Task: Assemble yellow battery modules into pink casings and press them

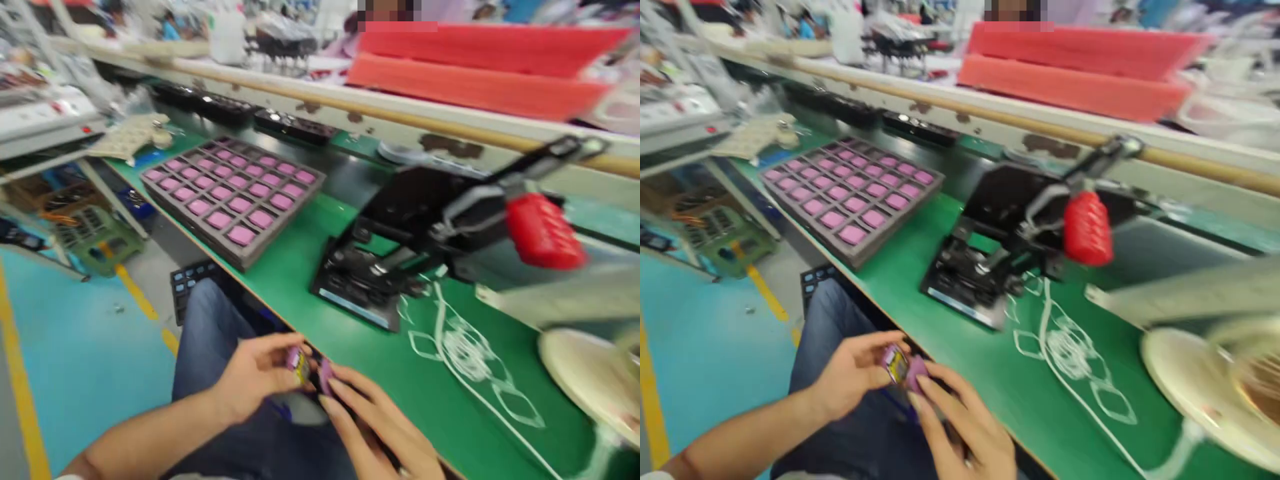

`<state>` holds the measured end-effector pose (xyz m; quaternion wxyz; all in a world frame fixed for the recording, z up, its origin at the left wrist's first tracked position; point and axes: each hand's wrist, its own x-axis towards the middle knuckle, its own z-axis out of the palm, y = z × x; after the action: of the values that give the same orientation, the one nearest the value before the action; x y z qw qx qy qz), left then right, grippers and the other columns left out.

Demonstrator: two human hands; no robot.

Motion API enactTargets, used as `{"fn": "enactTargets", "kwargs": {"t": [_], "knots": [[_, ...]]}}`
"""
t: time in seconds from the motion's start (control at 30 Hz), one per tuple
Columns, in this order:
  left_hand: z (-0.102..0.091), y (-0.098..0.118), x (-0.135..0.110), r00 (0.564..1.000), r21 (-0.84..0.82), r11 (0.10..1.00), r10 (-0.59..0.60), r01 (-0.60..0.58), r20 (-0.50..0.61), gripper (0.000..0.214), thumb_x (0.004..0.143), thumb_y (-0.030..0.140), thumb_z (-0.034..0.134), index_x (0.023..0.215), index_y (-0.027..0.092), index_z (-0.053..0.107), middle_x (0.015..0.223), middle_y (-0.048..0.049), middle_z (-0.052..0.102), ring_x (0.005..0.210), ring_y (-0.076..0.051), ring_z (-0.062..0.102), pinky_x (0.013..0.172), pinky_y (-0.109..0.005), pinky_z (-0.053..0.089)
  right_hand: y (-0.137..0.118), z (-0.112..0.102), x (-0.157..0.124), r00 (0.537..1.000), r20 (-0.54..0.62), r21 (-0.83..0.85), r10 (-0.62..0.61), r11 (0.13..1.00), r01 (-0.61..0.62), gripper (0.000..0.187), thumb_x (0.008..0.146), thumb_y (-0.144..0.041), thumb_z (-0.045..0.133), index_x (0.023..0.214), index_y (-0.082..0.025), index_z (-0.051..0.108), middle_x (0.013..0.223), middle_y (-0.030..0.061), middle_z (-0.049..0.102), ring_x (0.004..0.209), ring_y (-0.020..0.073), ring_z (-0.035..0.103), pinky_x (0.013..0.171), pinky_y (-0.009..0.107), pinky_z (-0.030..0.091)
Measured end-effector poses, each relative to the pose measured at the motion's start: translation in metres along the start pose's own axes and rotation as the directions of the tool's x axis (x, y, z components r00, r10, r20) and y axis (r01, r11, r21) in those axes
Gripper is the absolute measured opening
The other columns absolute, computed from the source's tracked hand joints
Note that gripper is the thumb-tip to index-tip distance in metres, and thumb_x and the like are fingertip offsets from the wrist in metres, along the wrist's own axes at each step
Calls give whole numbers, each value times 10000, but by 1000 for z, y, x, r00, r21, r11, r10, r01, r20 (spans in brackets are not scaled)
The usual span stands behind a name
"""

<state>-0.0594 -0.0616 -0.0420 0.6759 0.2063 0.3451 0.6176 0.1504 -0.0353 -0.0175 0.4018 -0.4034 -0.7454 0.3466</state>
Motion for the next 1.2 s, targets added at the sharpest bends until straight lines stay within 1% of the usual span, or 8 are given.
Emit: {"fn": "enactTargets", "kwargs": {"t": [0.07, 0.2, 0.37, 0.63, 0.83, 1.03, 1.13, 1.2], "knots": [[-2, 11, -1, 999, 72, 997, 33, -32, 0, 545, 717, 235, 1006, 1235, 240, 837, 1252, -133, 810, 1124, -289, 767, 997, -404, 610, -12, 4, 6, 994, 1, -27, -113, 993, 113, 300, 988, -199, 751, 1235, -354, 818, 1260, 90, 773, 876, 245, 793, 700, 347, 676], [-3, 16, -5, 995, 167, 981, 90, -97, 47, 483, 753, 249, 987, 1215, 248, 849, 1279, -134, 795, 1171, -304, 754, 1023, -402, 609, -16, 16, 17, 986, -1, -30, -165, 986, 165, 352, 978, -144, 746, 1246, -362, 816, 1273, 83, 774, 688, 166, 728, 616, 308, 626], [-1, 11, -6, 988, 168, 975, 136, -146, 67, 479, 756, 207, 981, 1212, 274, 850, 1267, -111, 790, 1159, -276, 757, 1001, -363, 621, -6, 20, 9, 979, -23, -32, -203, 979, 203, 355, 990, -168, 731, 1270, -371, 807, 1269, 87, 774, 725, 174, 737, 607, 298, 606], [1, 9, -5, 989, 180, 975, 118, -132, 86, 460, 765, 188, 972, 1200, 282, 853, 1265, -104, 783, 1164, -271, 754, 998, -360, 631, -4, 17, 5, 970, -13, -94, -241, 967, 239, 460, 1009, -122, 683, 1376, -394, 742, 1313, 83, 746, 525, 83, 492, 510, 264, 502], [2, 7, -2, 991, 195, 972, 129, -133, 31, 471, 679, 205, 1021, 1120, 286, 875, 1184, -98, 798, 1104, -287, 768, 927, -398, 672, -2, 21, -1, 964, 23, -168, -264, 950, 264, 544, 996, -54, 658, 1442, -365, 695, 1384, 116, 721, 553, 77, 545, 547, 248, 518], [7, -1, -15, 994, 354, 935, 36, 3, -105, 435, 841, 336, 913, 1260, 259, 825, 1442, -123, 728, 1344, -307, 680, 1104, -322, 580, -8, 34, -14, 968, -52, -240, -244, 944, 225, 387, 1051, -123, 611, 1375, -322, 683, 1441, 105, 698, 941, 145, 782, 755, 244, 607], [-11, -10, -12, 960, 344, 917, -118, 204, -255, 517, 725, 430, 980, 1186, 243, 839, 1260, -99, 817, 1146, -308, 783, 925, -275, 661, -6, 35, -18, 983, -116, -282, -139, 954, 102, 303, 1072, -371, 669, 1357, -274, 637, 1284, 81, 761, 1081, 173, 772, 828, 252, 614], [-27, -16, -6, 932, 367, 874, -218, 319, -290, 553, 620, 452, 1026, 1092, 214, 862, 1144, -100, 848, 1058, -327, 810, 867, -278, 680, -3, 34, -22, 985, -173, -311, -17, 950, -38, 405, 1019, -584, 688, 1232, -242, 648, 1108, 62, 771, 973, 185, 770, 755, 267, 602]]}}
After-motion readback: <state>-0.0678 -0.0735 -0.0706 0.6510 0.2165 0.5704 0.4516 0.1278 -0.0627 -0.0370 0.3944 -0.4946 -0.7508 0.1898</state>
